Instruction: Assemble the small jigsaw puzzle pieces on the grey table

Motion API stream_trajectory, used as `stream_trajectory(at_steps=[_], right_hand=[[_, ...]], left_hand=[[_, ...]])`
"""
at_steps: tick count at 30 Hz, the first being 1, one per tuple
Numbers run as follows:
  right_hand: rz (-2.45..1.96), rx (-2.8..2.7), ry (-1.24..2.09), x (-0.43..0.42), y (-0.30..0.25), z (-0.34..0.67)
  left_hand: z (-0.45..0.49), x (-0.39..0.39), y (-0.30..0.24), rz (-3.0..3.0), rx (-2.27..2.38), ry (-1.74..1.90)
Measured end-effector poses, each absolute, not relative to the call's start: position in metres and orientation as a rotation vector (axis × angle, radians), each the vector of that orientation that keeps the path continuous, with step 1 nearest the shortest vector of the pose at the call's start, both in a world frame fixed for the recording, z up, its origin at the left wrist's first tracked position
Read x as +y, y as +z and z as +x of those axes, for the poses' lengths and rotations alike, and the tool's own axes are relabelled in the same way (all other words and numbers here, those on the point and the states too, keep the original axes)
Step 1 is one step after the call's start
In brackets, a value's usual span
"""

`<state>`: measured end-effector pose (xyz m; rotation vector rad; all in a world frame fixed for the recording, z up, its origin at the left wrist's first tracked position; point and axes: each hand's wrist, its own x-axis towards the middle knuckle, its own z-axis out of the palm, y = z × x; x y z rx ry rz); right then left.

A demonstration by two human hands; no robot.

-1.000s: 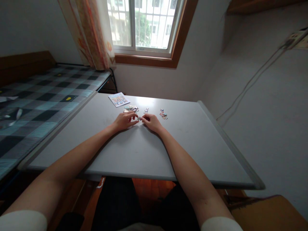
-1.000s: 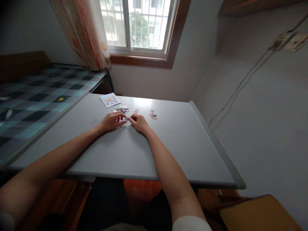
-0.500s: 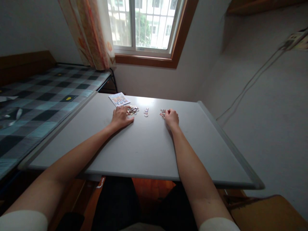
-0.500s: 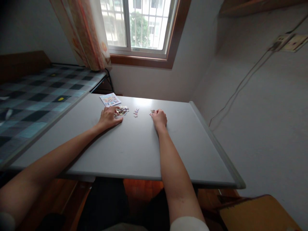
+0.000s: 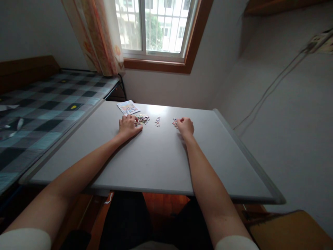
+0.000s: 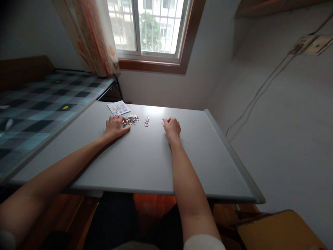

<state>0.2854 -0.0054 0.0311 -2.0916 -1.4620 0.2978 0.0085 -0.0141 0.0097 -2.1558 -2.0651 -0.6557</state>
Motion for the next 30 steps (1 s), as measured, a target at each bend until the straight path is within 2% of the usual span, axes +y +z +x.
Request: stream_trajectory(at_steps=[21,26,30], right_hand=[[-1.999,-1.674,0.266,-0.013,0.03,0.26],[-1.979,-1.697,0.251,-0.014,0.029,0.258],[-1.924,-1.725,0.253,-0.013,0.029,0.255]], left_hand=[[0.006,-0.01,0.012,-2.143,-2.192,-0.599],[0.004,-0.007,0.008,-2.182,-2.139,-0.661],[0.001,-0.001,0.004,-2.248,-1.997,-0.871]])
